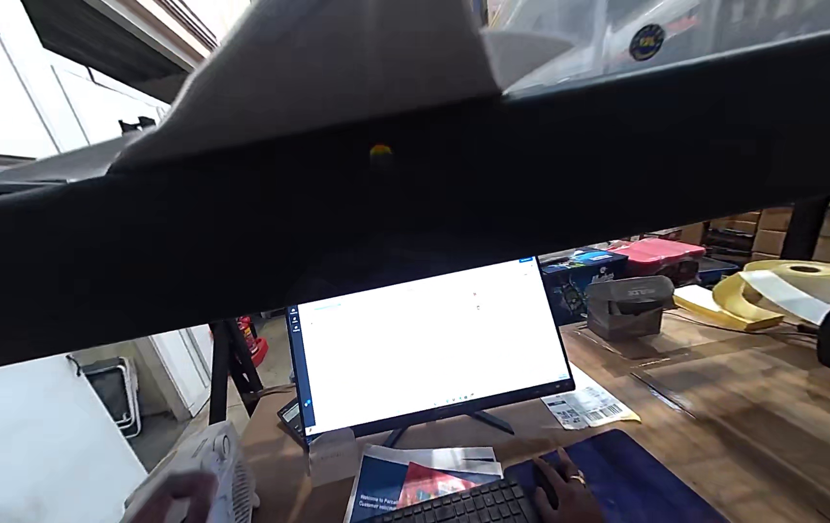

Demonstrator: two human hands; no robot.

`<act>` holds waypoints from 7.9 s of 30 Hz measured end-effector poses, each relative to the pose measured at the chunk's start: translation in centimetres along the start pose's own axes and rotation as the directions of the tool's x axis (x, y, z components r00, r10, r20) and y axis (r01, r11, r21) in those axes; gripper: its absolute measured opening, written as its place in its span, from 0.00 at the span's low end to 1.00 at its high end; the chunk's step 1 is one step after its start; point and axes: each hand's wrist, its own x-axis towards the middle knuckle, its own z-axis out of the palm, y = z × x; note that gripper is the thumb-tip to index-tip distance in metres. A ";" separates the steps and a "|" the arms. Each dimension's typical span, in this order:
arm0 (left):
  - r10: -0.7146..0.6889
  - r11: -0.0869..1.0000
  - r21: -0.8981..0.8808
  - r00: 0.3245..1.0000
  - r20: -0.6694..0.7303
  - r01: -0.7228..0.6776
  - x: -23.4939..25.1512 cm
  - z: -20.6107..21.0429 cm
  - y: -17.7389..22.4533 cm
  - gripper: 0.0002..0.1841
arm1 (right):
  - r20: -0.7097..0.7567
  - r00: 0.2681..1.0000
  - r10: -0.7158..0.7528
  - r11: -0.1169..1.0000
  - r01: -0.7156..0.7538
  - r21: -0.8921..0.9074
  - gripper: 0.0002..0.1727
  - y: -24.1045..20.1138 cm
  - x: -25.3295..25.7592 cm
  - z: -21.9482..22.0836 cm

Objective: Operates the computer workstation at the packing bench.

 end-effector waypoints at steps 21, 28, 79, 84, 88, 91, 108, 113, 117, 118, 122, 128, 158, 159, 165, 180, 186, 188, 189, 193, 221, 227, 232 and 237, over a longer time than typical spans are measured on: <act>-0.645 0.746 0.608 0.523 0.557 0.272 11.9 2.8 -12.4 0.42 | -0.003 1.000 0.030 1.000 -0.030 -0.009 0.28 -0.6 -0.3 -0.2; -0.653 0.736 0.617 0.533 0.537 0.280 11.6 2.5 -12.0 0.44 | 0.020 0.999 0.047 0.998 -0.046 -0.052 0.35 -0.5 -0.2 -0.2; -0.658 0.747 0.587 0.475 0.584 0.313 12.1 2.4 -10.1 0.30 | -0.041 0.999 0.016 0.998 -0.018 -0.052 0.27 -0.5 -0.5 0.1; -0.650 0.754 0.578 0.474 0.594 0.311 12.2 2.2 -9.7 0.30 | -0.059 0.998 0.009 0.999 -0.012 -0.052 0.27 -0.5 -0.4 0.2; -0.659 0.747 0.587 0.469 0.588 0.313 12.4 2.0 -9.0 0.30 | -0.064 0.998 -0.003 0.999 0.000 -0.044 0.27 -0.6 -0.3 0.3; -0.654 0.751 0.584 0.469 0.593 0.309 12.3 2.0 -8.9 0.30 | -0.064 0.998 -0.001 0.999 -0.002 -0.042 0.28 -0.6 -0.4 0.1; -0.645 0.761 0.570 0.469 0.604 0.311 12.5 2.3 -9.5 0.29 | -0.030 0.999 0.013 0.999 -0.014 -0.036 0.27 -0.7 -0.2 0.1; -0.640 0.764 0.568 0.474 0.605 0.307 12.6 2.4 -9.6 0.30 | -0.010 0.999 0.036 0.999 -0.037 -0.041 0.27 -0.7 -0.1 0.0; -0.637 0.765 0.574 0.471 0.610 0.292 12.6 2.3 -9.5 0.30 | 0.008 0.999 0.033 0.997 -0.033 -0.064 0.27 -0.6 -0.1 0.0; -0.639 0.764 0.575 0.467 0.611 0.293 12.5 2.2 -9.4 0.30 | 0.005 0.999 0.033 0.997 -0.033 -0.074 0.27 -0.6 -0.1 0.0; -0.634 0.769 0.565 0.473 0.612 0.300 12.4 2.3 -9.8 0.30 | 0.014 1.000 0.021 0.997 -0.020 -0.077 0.30 -0.7 -0.1 -0.2; -0.632 0.771 0.559 0.475 0.612 0.306 12.3 2.3 -10.0 0.30 | 0.013 0.999 0.048 0.996 -0.047 -0.073 0.36 -0.8 -0.2 -0.4; -0.627 0.773 0.568 0.476 0.617 0.282 12.4 2.4 -9.9 0.30 | -0.066 0.995 0.081 0.996 -0.083 -0.029 0.28 -0.8 -0.5 -0.2; -0.627 0.773 0.568 0.478 0.615 0.284 12.4 2.4 -9.9 0.29 | -0.070 0.994 0.080 0.996 -0.082 -0.029 0.28 -0.8 -0.5 -0.2; -0.626 0.774 0.560 0.481 0.614 0.295 12.3 2.5 -10.7 0.32 | -0.103 0.992 0.068 0.997 -0.070 -0.018 0.26 -0.9 -0.5 0.1; -0.619 0.779 0.556 0.489 0.614 0.288 12.3 2.7 -11.1 0.29 | -0.080 0.994 0.073 0.996 -0.076 -0.038 0.26 -0.8 -0.4 0.0; -0.622 0.780 0.546 0.483 0.617 0.307 12.3 2.5 -10.6 0.29 | -0.081 0.995 0.065 0.998 -0.067 -0.022 0.27 -0.9 -0.4 -0.1; -0.625 0.776 0.554 0.483 0.613 0.300 12.3 2.5 -10.9 0.30 | -0.079 0.995 0.067 0.997 -0.069 -0.028 0.26 -0.8 -0.4 0.0; -0.628 0.773 0.561 0.479 0.613 0.296 12.3 2.6 -11.0 0.30 | -0.080 0.994 0.069 0.997 -0.072 -0.032 0.26 -0.8 -0.3 0.0; -0.622 0.778 0.557 0.483 0.617 0.290 12.3 2.7 -11.3 0.30 | -0.074 0.994 0.078 0.996 -0.081 -0.037 0.27 -0.9 -0.3 -0.1; -0.629 0.773 0.554 0.482 0.610 0.309 12.3 2.5 -10.7 0.29 | -0.019 1.000 0.021 0.999 -0.021 -0.043 0.27 -0.4 -0.2 0.2; -0.630 0.771 0.565 0.479 0.611 0.293 12.3 2.5 -10.5 0.29 | -0.008 0.999 0.040 0.998 -0.040 -0.044 0.27 -0.6 -0.2 0.2; -0.630 0.772 0.563 0.475 0.615 0.295 12.3 2.3 -9.9 0.30 | -0.027 0.999 0.045 0.998 -0.046 -0.052 0.36 -0.7 -0.3 0.2; -0.617 0.780 0.557 0.491 0.615 0.283 12.2 2.4 -10.4 0.28 | -0.033 0.995 0.094 0.995 -0.093 0.020 0.36 -1.5 -0.5 -0.7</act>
